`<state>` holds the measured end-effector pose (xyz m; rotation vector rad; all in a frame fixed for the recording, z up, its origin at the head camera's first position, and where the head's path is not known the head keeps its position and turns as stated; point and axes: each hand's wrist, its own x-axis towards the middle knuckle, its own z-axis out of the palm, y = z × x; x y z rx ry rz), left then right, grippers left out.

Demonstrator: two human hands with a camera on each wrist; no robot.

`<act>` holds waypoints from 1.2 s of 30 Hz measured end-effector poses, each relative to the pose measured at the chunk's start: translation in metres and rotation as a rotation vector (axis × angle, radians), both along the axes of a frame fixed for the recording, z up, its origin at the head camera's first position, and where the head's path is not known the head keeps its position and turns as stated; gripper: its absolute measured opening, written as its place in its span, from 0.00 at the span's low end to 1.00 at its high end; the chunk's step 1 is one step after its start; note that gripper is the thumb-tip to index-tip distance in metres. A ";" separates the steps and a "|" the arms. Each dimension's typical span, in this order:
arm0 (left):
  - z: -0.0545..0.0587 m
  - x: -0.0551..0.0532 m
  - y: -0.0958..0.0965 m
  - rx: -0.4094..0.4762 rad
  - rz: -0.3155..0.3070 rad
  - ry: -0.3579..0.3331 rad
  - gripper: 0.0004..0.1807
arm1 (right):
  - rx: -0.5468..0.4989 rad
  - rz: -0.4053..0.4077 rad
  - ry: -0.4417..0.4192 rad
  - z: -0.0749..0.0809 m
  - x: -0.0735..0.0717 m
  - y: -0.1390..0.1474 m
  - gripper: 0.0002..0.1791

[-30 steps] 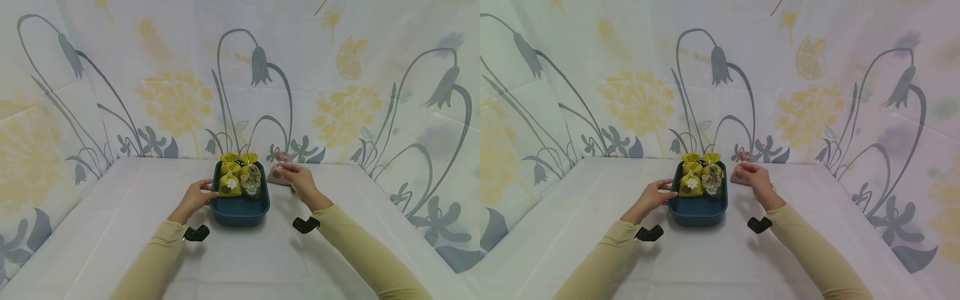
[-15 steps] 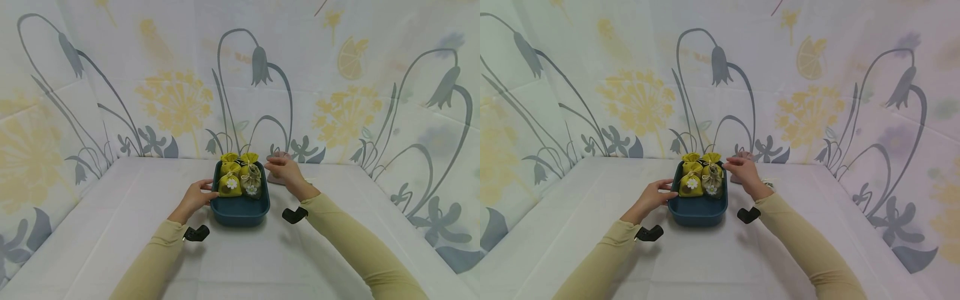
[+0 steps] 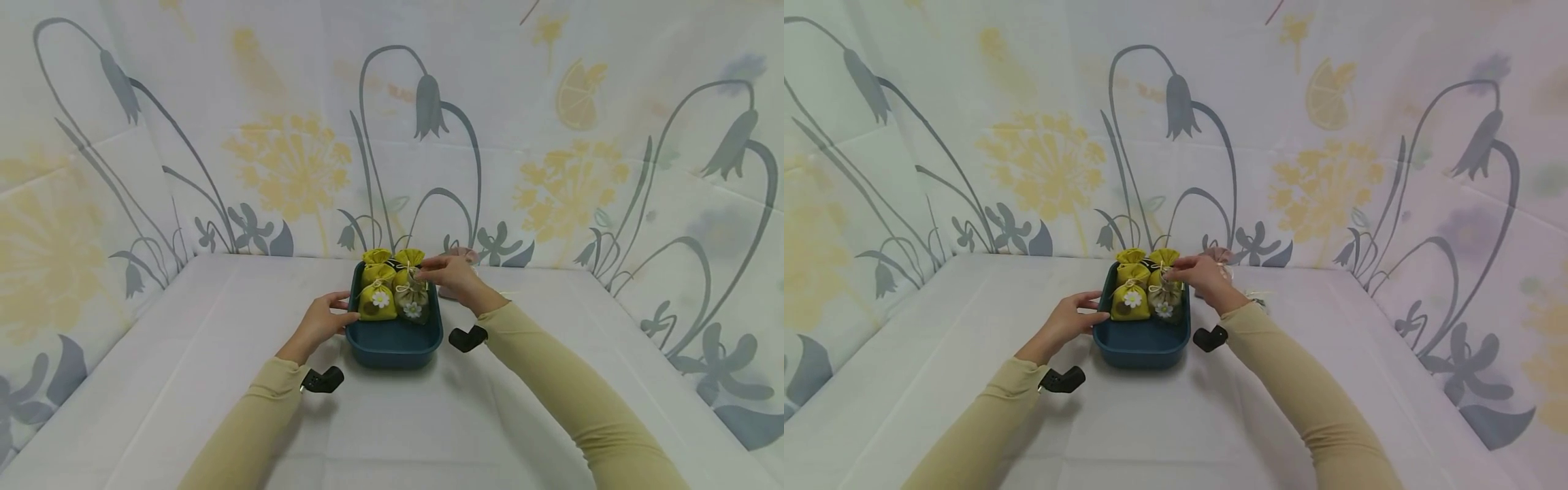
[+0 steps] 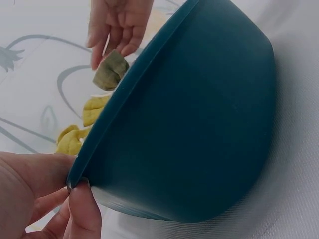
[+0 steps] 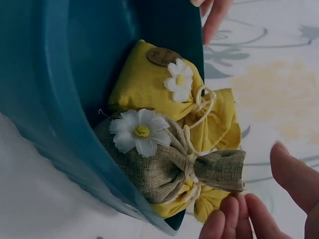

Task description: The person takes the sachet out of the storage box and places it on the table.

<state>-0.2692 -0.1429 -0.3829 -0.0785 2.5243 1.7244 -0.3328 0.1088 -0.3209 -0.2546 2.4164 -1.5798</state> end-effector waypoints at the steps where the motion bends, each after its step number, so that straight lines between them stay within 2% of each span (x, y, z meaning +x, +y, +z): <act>1: 0.000 0.000 0.000 -0.002 0.001 0.001 0.31 | 0.025 0.017 0.002 0.000 -0.001 0.000 0.29; 6: -0.001 -0.001 0.000 0.007 -0.008 0.009 0.31 | 0.117 0.079 0.012 -0.004 -0.004 0.000 0.33; 10: -0.002 -0.001 -0.001 0.031 -0.017 0.016 0.31 | 0.143 0.101 0.030 -0.007 -0.005 -0.001 0.34; 17: -0.003 0.000 -0.001 0.024 -0.016 0.017 0.31 | 0.151 0.047 0.017 -0.011 -0.008 -0.001 0.26; 22: -0.003 0.001 -0.001 0.016 -0.012 0.015 0.31 | 0.111 0.013 0.007 -0.011 -0.008 -0.002 0.20; 36: -0.001 0.001 -0.002 0.021 -0.013 0.015 0.31 | 0.057 -0.030 0.055 -0.003 0.001 -0.002 0.17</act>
